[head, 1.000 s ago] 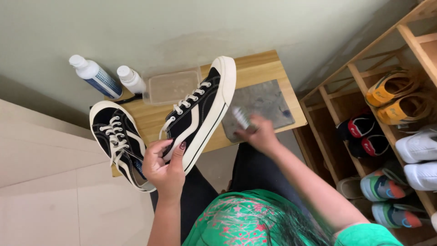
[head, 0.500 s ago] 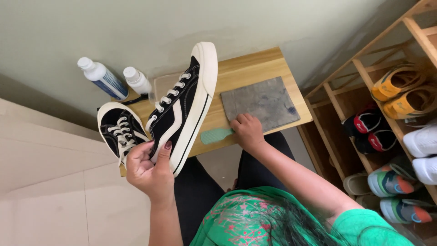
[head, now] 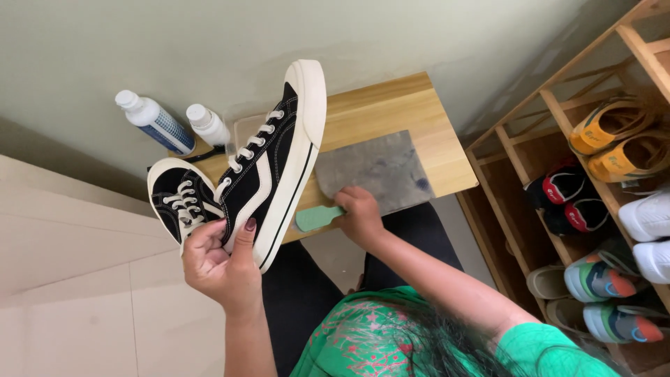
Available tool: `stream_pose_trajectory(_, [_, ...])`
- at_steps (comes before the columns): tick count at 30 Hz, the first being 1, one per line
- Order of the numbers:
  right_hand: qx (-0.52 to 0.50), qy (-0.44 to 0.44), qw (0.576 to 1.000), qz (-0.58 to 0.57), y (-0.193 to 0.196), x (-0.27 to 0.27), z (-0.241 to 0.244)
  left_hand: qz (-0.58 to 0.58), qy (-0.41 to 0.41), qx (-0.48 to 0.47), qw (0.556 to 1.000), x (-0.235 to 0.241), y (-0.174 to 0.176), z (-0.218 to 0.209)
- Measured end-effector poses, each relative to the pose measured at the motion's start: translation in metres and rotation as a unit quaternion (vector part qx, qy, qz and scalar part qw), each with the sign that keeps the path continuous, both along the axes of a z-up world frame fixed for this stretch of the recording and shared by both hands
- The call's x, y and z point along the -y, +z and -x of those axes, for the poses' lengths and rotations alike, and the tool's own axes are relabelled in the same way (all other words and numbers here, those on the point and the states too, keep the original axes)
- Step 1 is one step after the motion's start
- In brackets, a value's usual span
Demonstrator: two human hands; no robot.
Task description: The person scrubs a black and white sneaker with a green brush, focusing on the white rubber sole and the black canvas upper. They rotate the shoe to clean different sides and the sole, then briefly clean the inside of the shoe before returning to the exterior.
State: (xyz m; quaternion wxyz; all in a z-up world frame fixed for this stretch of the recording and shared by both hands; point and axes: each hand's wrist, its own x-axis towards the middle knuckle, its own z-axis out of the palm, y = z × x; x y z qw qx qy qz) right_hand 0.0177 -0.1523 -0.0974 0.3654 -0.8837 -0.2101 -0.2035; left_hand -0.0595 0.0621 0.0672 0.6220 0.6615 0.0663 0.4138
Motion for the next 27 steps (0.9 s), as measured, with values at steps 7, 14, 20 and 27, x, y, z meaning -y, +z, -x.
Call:
stream_pose_trajectory(7, [-0.081, 0.029, 0.993, -0.078, 0.015, -0.035, 0.012, -0.017, 0.005, -0.006, 1.0, 0.007, 0.006, -0.001])
stream_pose_trajectory(14, [-0.117, 0.08, 0.977, -0.16, 0.019, -0.01, 0.016, 0.006, 0.008, -0.027, 1.0, 0.013, 0.013, -0.003])
stream_pose_trajectory(20, [-0.195, -0.019, 0.936, -0.292, 0.015, 0.061, 0.039, 0.044, -0.029, -0.065, 0.997, 0.02, -0.016, -0.016])
stream_pose_trajectory(27, [-0.26, -0.138, 0.898, -0.327, 0.026, 0.141, 0.035, 0.207, -0.155, -0.173, 0.95, 0.077, -0.058, -0.048])
